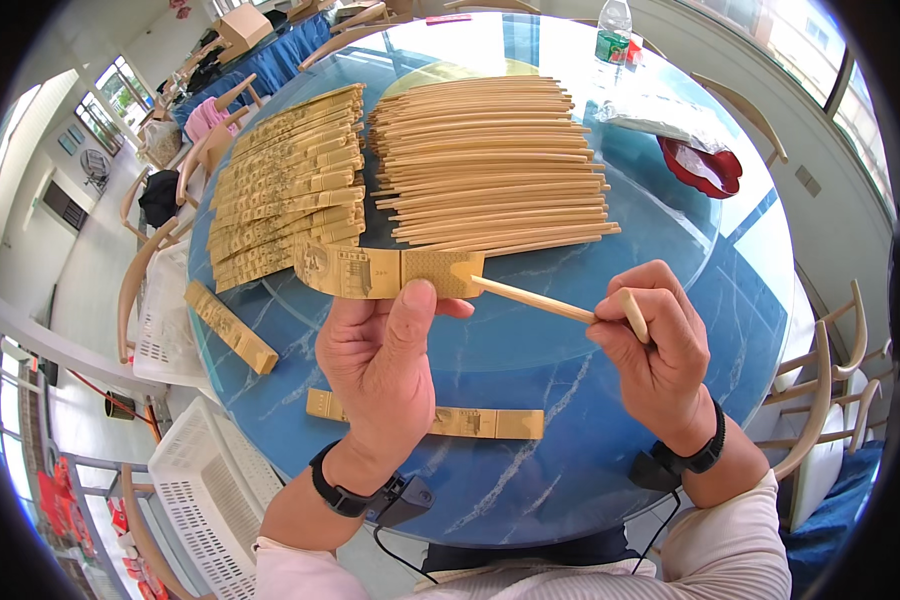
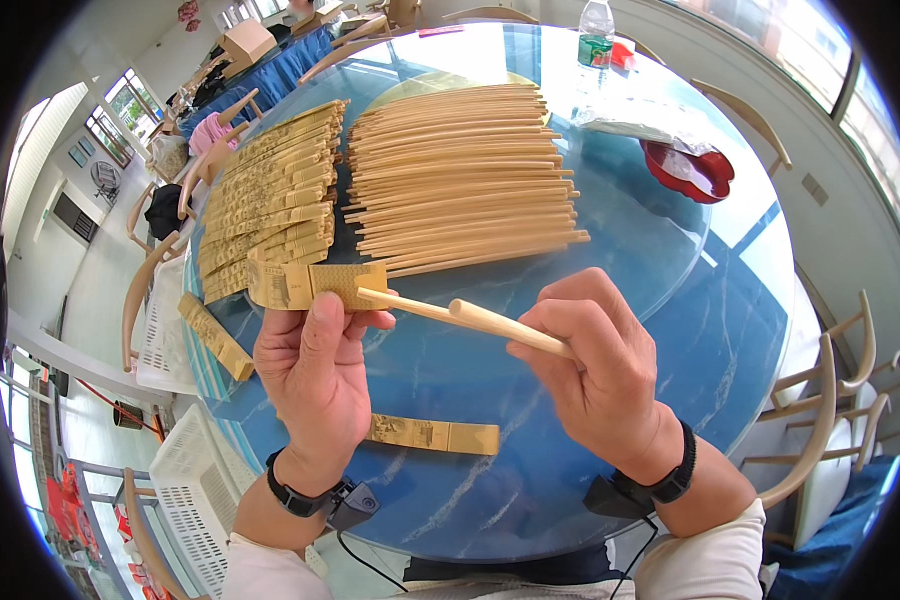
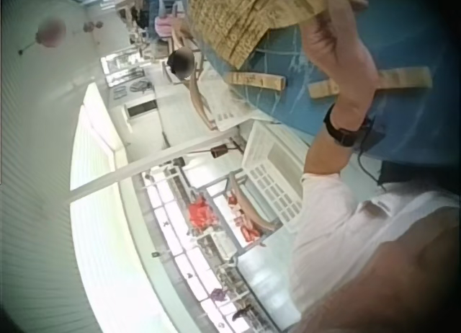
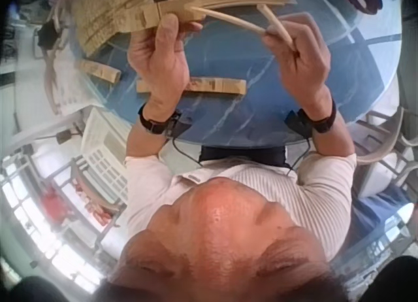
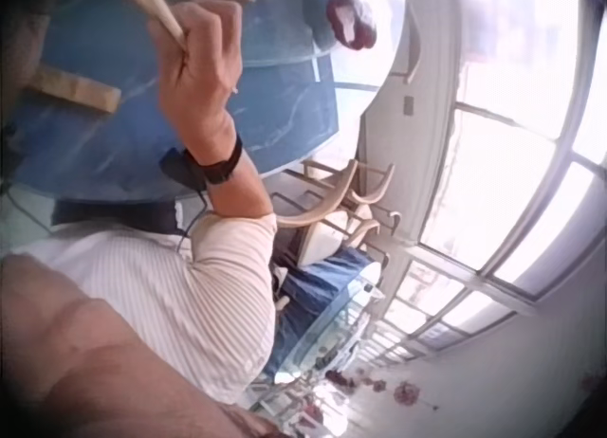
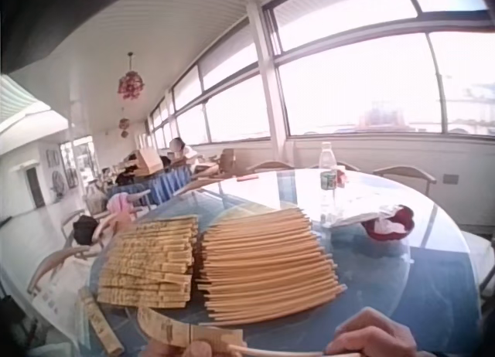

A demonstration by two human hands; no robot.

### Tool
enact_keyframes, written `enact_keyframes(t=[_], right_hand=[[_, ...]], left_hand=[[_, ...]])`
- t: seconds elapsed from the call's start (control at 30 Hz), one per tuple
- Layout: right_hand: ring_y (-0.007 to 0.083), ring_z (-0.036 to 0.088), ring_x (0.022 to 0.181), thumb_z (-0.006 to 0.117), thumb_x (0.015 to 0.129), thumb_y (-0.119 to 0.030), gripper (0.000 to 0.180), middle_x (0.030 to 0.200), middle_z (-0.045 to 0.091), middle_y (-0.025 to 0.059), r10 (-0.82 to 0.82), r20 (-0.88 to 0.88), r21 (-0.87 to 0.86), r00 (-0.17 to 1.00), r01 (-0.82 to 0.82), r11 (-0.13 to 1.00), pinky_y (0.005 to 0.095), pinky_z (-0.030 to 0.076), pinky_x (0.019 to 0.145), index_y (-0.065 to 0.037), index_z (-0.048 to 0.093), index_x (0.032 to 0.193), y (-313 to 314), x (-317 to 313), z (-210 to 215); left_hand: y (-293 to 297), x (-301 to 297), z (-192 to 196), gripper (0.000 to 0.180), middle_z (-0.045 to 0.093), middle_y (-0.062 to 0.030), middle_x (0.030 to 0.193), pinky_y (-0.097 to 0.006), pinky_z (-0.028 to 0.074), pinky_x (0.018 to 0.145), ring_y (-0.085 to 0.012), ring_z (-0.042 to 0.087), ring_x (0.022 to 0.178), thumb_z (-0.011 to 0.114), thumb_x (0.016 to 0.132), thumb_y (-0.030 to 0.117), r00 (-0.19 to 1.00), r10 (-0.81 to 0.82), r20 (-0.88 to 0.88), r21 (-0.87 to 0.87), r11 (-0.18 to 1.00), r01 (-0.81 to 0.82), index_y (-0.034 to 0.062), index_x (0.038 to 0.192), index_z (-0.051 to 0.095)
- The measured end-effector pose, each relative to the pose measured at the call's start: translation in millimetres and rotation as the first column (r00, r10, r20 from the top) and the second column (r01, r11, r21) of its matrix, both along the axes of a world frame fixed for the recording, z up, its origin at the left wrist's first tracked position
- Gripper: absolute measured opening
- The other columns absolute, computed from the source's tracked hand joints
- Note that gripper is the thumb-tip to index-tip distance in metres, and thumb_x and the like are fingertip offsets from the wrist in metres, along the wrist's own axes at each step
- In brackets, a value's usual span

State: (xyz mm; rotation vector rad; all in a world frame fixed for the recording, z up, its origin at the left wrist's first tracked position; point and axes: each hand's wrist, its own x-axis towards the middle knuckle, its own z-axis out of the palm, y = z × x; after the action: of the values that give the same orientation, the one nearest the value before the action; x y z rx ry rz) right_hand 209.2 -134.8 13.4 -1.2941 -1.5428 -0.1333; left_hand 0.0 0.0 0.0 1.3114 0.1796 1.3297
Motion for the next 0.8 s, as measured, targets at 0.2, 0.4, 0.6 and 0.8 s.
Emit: enact_keyframes(t=[0.2, 0.4, 0.6, 0.8], right_hand=[[0.0232, 0.061, 0.074, 0.085, 0.089, -0.002, 0.019, 0.091, 0.061, 0.0110, -0.021, -0.040, -0.005, 0.999, 0.021, 1.000, 0.0325, 0.048, 0.061, -0.001, 0.070, 0.101, 12.6, -4.0, -6.5], [0.0248, 0.062, 0.073, 0.081, 0.093, -0.001, 0.015, 0.092, 0.063, 0.0128, 0.057, -0.058, -0.071, 0.997, -0.061, 0.996, 0.0330, 0.049, 0.062, 0.001, 0.070, 0.103, 8.7, -0.8, -4.2], [0.0260, 0.062, 0.070, 0.075, 0.098, 0.002, 0.008, 0.090, 0.065, 0.0144, 0.149, -0.154, -0.220, 0.977, -0.181, 0.959, 0.0338, 0.049, 0.061, 0.003, 0.069, 0.102, 3.0, 5.1, 1.0], [0.0273, 0.061, 0.069, 0.075, 0.099, -0.002, 0.009, 0.088, 0.065, 0.0135, 0.166, -0.175, -0.216, 0.970, -0.202, 0.955, 0.0358, 0.049, 0.060, 0.002, 0.068, 0.104, 6.0, 3.2, -8.1]], left_hand=[[-0.5, -5.0, 17.7, 0.031, 0.077, -0.0151, 0.127, -0.041, 0.067, 0.083, -0.0289, 0.079, 0.106, 0.063, 0.111, 0.013, 0.999, -0.029, -0.026, 0.001, 1.000, 0.029, -0.0004, 0.139, 0.064], [-5.4, -3.7, 15.3, 0.030, 0.078, -0.0148, 0.124, -0.040, 0.068, 0.082, -0.0274, 0.079, 0.103, 0.066, 0.109, 0.011, 1.000, -0.006, 0.022, -0.025, 1.000, 0.007, -0.0014, 0.137, 0.065], [-11.1, -0.4, 15.9, 0.027, 0.079, -0.0154, 0.116, -0.039, 0.067, 0.081, -0.0240, 0.079, 0.099, 0.070, 0.107, 0.009, 1.000, -0.014, 0.022, -0.059, 0.998, 0.015, -0.0032, 0.131, 0.067], [-13.1, 3.0, 4.9, 0.026, 0.078, -0.0128, 0.116, -0.038, 0.066, 0.079, -0.0225, 0.078, 0.101, 0.071, 0.107, 0.014, 0.989, -0.027, -0.143, -0.010, 1.000, 0.025, -0.0013, 0.128, 0.069]])
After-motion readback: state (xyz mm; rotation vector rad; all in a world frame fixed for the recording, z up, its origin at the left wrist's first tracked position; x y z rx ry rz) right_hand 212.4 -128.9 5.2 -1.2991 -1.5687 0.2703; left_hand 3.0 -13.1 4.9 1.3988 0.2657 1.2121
